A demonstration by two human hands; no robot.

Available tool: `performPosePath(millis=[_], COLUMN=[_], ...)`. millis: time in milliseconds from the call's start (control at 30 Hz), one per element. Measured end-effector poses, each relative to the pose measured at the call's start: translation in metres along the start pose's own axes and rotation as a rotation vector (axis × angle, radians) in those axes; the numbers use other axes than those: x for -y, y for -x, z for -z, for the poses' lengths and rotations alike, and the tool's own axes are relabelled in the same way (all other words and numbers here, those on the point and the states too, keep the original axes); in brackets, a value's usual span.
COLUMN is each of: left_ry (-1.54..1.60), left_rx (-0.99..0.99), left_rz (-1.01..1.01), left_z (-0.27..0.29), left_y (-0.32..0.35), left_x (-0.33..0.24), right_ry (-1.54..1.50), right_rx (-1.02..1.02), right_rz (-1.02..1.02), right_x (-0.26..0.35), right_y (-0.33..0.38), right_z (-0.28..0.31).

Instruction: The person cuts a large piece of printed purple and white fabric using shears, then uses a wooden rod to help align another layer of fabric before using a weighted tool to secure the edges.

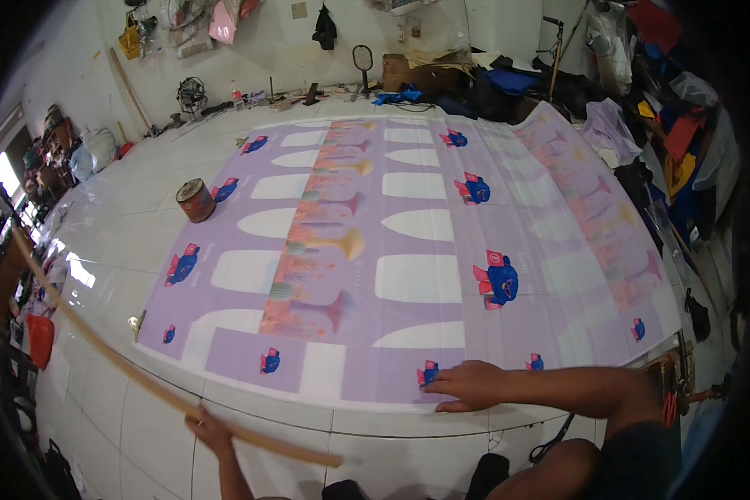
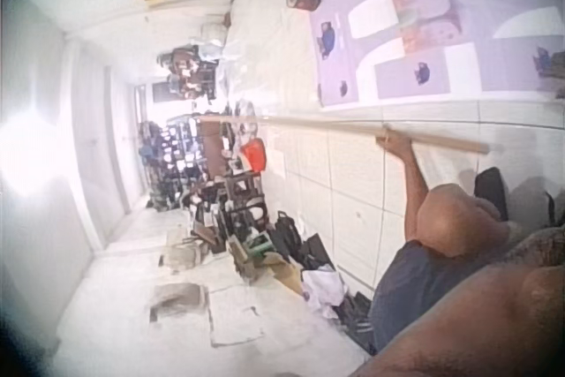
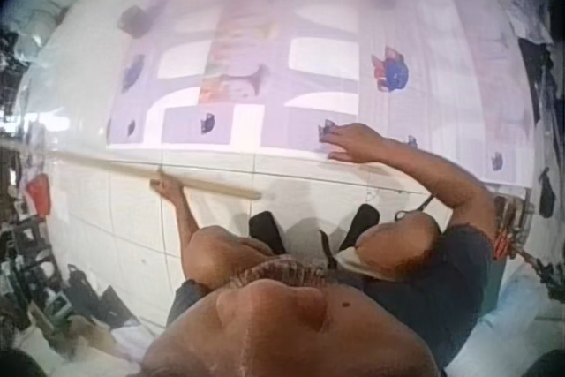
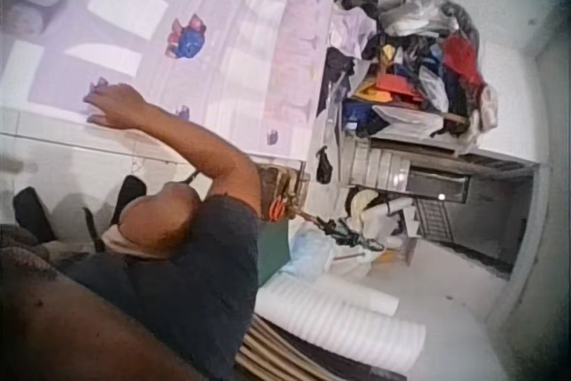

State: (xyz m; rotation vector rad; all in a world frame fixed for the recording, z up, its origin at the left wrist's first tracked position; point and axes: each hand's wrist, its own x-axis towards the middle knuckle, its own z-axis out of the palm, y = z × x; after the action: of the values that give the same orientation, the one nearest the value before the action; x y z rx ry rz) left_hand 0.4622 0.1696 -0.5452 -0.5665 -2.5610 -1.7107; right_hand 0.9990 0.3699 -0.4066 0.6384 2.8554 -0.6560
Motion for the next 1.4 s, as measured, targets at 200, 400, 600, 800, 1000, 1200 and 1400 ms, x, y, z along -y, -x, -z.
performPosePath(millis=[200, 400, 600, 800, 1000, 1200, 1400], left_ry=[0.555, 0.499, -0.202, -0.585, -0.600, -0.632, -0.622], left_rx=[0.507, 1.073, 0.415, 0.450, 0.469, 0.470, 0.470], left_rz=[-0.085, -0.017, -0.494, -0.520, -0.538, -0.502, -0.534], left_z=[-0.125, -0.155, -0.154, -0.154, -0.158, -0.156, -0.159], left_y=[0.129, 0.163, 0.068, 0.046, 0.051, 0.046, 0.049], left_x=[-0.129, -0.120, -0.042, -0.006, -0.005, -0.001, -0.007], right_ry=[-0.112, -0.583, -0.351, -0.100, 0.056, 0.048, 0.081], right_rx=[-0.345, -0.503, -0.577, -0.473, -0.615, -0.627, -0.648], right_rz=[0.085, -0.564, -0.748, -0.887, -0.921, -1.052, -1.236], right_x=[0.059, 0.099, 0.036, -0.016, -0.062, -0.101, -0.157], right_y=[-0.133, -0.120, -0.069, -0.073, -0.084, -0.121, -0.128], right_z=[-0.031, -0.111, -0.131, -0.129, -0.132, -0.110, -0.102])
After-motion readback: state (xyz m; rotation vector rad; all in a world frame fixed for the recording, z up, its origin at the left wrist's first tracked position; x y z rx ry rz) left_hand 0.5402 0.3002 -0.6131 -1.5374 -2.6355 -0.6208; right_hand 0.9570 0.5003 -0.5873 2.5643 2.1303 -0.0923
